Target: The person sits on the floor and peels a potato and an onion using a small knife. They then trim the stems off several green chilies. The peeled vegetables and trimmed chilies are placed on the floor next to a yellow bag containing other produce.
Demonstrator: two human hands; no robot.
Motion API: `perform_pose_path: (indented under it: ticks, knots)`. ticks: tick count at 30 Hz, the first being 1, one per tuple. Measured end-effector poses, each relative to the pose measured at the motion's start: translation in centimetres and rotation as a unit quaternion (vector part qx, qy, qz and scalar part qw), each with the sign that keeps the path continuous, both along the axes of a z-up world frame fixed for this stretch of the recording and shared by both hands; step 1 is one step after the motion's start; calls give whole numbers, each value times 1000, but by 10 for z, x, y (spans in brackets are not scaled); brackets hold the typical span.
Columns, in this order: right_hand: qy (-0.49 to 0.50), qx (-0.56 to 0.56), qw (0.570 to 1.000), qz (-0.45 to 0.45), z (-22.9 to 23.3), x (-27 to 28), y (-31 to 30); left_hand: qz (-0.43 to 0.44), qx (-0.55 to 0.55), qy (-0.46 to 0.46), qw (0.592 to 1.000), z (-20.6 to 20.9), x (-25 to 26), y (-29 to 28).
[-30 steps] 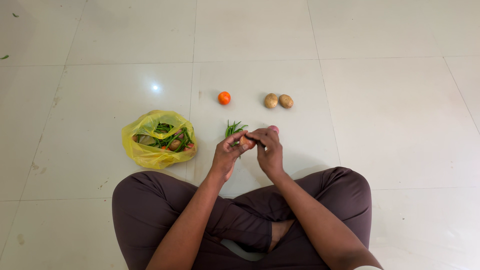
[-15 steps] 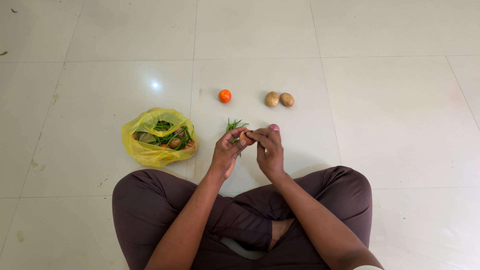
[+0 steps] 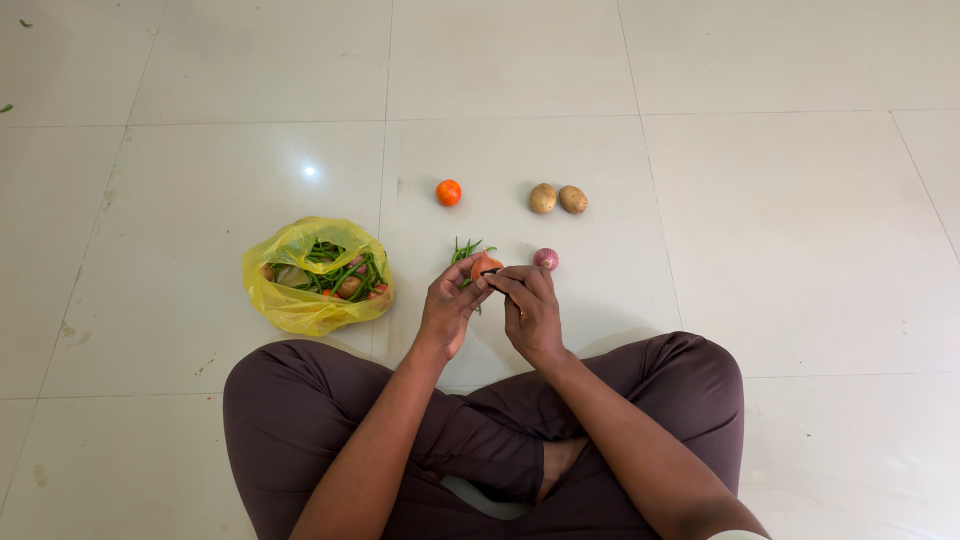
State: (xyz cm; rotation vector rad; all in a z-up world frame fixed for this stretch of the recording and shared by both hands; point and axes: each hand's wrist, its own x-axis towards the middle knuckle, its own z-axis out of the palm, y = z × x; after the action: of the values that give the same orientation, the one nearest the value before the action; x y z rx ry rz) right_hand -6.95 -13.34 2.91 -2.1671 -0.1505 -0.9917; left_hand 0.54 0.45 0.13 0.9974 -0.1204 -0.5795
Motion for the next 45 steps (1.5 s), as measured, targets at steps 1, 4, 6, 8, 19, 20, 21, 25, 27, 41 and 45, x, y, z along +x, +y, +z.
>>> perform_pose_path:
  ticks: [1,4,6,8,19,20,21,25,27,41,45]
  knots:
    - [2,-1,1000,-1,0,0,0,-5,4,-8,1000,-1,0,0]
    - [48,53,997,-11,0,4,-5,-24,14,-27,999,-3,0,-1]
    - [87,108,990,-3,0,8,-10,-39,21,-33,998,-4,-1,-2]
    - [121,167,978,18,1,11,-15,-40,24,-34,998,-4,-2,-3]
    - [32,57,998,4,-1,2,-3,-7,8,-5,1000,-11,5,0]
    - [40,71,997,-5,-1,4,-6,-27,16,-16,999,-12,4,0]
    - [60,97,993,8,-1,6,-9,-47,24,-26,998,-13,2,-1]
    - [76,111,991,10,-2,5,-14,-41,40,-39,998,-17,0,-4]
    - [54,79,995,10,-3,2,-9,-20,28,-35,999,-16,2,-4]
    - [188,391,901,21,-24,11,-25,-13,55,52,997,-15,5,-4]
    - [176,530,827,68,-32,14,-31,-1,148,23,989,-11,-1,-11]
